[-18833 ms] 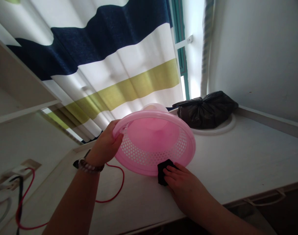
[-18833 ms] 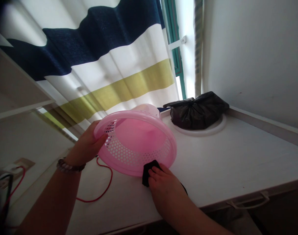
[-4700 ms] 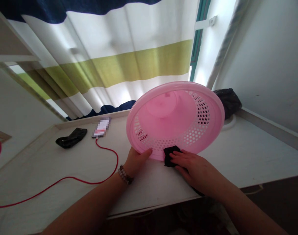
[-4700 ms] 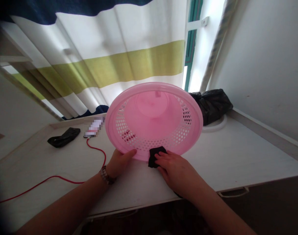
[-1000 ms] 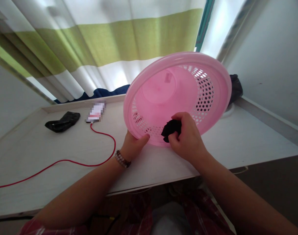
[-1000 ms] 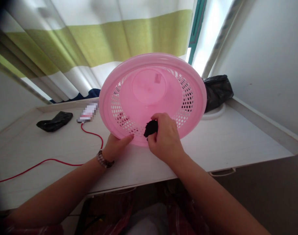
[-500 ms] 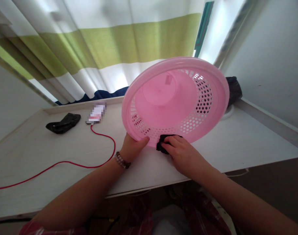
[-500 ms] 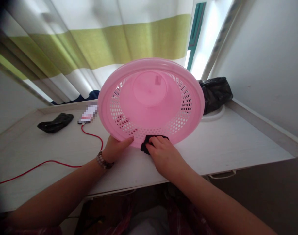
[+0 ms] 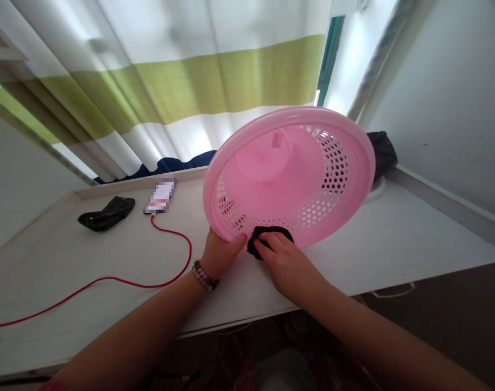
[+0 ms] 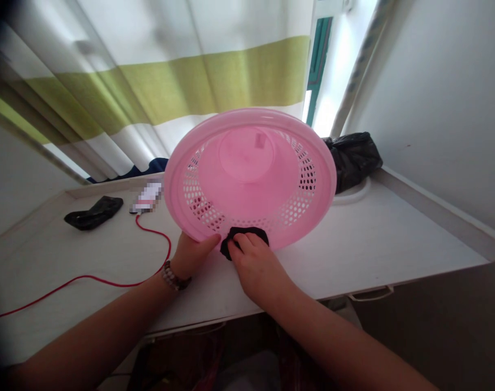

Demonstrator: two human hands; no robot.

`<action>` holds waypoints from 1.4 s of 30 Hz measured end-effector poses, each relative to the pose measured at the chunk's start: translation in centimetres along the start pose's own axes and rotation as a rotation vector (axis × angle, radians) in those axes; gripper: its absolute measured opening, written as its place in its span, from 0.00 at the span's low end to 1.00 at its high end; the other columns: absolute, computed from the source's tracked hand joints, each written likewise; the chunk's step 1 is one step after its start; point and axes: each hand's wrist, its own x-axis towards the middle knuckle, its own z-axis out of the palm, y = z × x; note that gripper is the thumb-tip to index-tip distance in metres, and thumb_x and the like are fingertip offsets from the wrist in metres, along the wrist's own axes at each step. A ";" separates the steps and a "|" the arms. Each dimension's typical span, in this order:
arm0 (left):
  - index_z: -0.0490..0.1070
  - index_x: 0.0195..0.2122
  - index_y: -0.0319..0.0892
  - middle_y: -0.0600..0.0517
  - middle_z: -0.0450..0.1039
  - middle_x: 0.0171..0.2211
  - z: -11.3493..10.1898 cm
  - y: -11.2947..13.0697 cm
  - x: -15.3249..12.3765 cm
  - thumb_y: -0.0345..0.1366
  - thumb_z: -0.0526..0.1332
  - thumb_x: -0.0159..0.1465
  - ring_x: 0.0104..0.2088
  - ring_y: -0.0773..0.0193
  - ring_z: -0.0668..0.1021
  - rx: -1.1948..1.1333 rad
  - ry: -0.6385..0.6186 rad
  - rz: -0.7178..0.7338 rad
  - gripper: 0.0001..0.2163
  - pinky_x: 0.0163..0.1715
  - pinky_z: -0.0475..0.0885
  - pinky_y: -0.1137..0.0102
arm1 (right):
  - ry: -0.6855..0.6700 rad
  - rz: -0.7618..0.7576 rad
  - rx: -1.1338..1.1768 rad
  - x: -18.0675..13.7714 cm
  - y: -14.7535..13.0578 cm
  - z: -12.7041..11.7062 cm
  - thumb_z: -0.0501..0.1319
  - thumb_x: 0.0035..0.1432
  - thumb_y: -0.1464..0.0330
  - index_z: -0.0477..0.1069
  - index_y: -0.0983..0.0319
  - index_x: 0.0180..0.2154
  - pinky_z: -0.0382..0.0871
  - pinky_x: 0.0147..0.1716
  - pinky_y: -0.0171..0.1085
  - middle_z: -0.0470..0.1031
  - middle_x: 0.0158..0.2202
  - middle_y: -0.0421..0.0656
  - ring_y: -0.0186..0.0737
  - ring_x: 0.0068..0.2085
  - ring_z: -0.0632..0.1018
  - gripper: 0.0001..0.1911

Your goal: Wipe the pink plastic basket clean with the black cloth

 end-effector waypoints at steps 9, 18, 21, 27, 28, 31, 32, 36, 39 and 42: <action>0.54 0.59 0.39 0.41 0.62 0.57 -0.4 -0.8 0.1 0.32 0.65 0.52 0.58 0.51 0.66 -0.045 0.086 0.045 0.34 0.58 0.62 0.53 | -0.065 0.069 -0.132 -2.3 2.5 -1.5 0.54 0.55 0.77 0.69 0.62 0.52 0.58 0.54 0.55 0.68 0.50 0.50 0.54 0.53 0.64 0.22; 0.44 0.62 0.42 0.39 0.57 0.59 0.5 0.0 -0.2 0.35 0.68 0.50 0.59 0.51 0.64 -0.111 -0.069 0.158 0.42 0.59 0.59 0.53 | 0.015 -0.008 -0.031 -2.8 4.1 0.2 0.49 0.49 0.85 0.68 0.62 0.53 0.61 0.57 0.50 0.67 0.54 0.49 0.47 0.56 0.64 0.31; 0.46 0.61 0.41 0.39 0.58 0.58 0.9 -0.1 -0.4 0.31 0.65 0.51 0.58 0.51 0.64 -0.061 -0.027 0.124 0.38 0.59 0.59 0.52 | 0.047 -0.036 0.024 -2.3 3.5 0.9 0.48 0.47 0.85 0.67 0.63 0.54 0.60 0.58 0.50 0.66 0.55 0.49 0.46 0.58 0.63 0.33; 0.47 0.61 0.42 0.41 0.59 0.58 0.6 0.4 -0.8 0.30 0.62 0.53 0.55 0.54 0.67 -0.019 -0.007 0.107 0.35 0.58 0.60 0.53 | 0.135 -0.062 0.109 -1.1 1.9 0.6 0.48 0.48 0.84 0.66 0.64 0.54 0.64 0.56 0.50 0.67 0.53 0.50 0.46 0.56 0.65 0.31; 0.46 0.61 0.42 0.41 0.58 0.58 0.6 0.5 -0.9 0.31 0.62 0.54 0.56 0.54 0.67 -0.016 -0.007 0.108 0.36 0.58 0.60 0.53 | 0.138 -0.063 0.121 -1.0 1.7 0.6 0.49 0.48 0.84 0.66 0.64 0.53 0.64 0.56 0.49 0.67 0.53 0.50 0.45 0.56 0.66 0.30; 0.45 0.62 0.42 0.40 0.57 0.59 0.5 0.7 -1.1 0.30 0.62 0.54 0.56 0.54 0.66 -0.030 -0.009 0.090 0.37 0.58 0.60 0.54 | 0.132 -0.046 0.133 -0.7 1.6 0.8 0.50 0.51 0.82 0.67 0.63 0.53 0.65 0.55 0.49 0.67 0.53 0.50 0.45 0.55 0.67 0.28; 0.45 0.62 0.41 0.40 0.58 0.59 0.5 0.7 -1.1 0.30 0.62 0.54 0.56 0.54 0.67 -0.044 -0.010 0.085 0.36 0.58 0.60 0.54 | 0.125 -0.033 0.126 -0.7 1.7 0.9 0.51 0.51 0.82 0.67 0.63 0.53 0.65 0.55 0.50 0.67 0.53 0.50 0.46 0.54 0.67 0.27; 0.45 0.62 0.42 0.41 0.59 0.59 0.3 0.8 -1.0 0.31 0.63 0.53 0.57 0.54 0.67 -0.150 -0.028 0.104 0.38 0.59 0.59 0.54 | 0.068 0.014 0.069 -0.8 2.6 1.0 0.53 0.50 0.81 0.66 0.59 0.55 0.64 0.54 0.52 0.67 0.54 0.49 0.48 0.54 0.68 0.30; 0.44 0.62 0.43 0.41 0.58 0.60 0.3 0.6 -0.6 0.33 0.64 0.53 0.57 0.53 0.67 -0.293 -0.087 0.055 0.38 0.58 0.62 0.54 | -0.009 -0.005 0.052 -0.7 3.6 0.3 0.53 0.50 0.81 0.68 0.56 0.53 0.66 0.52 0.52 0.69 0.53 0.47 0.48 0.53 0.69 0.29; 0.45 0.62 0.42 0.41 0.61 0.58 0.6 0.2 -0.1 0.31 0.62 0.54 0.57 0.52 0.68 -0.370 -0.103 -0.037 0.36 0.55 0.66 0.52 | -0.098 -0.041 0.046 0.0 4.7 -0.3 0.54 0.51 0.80 0.69 0.53 0.52 0.67 0.51 0.51 0.70 0.51 0.45 0.46 0.51 0.70 0.28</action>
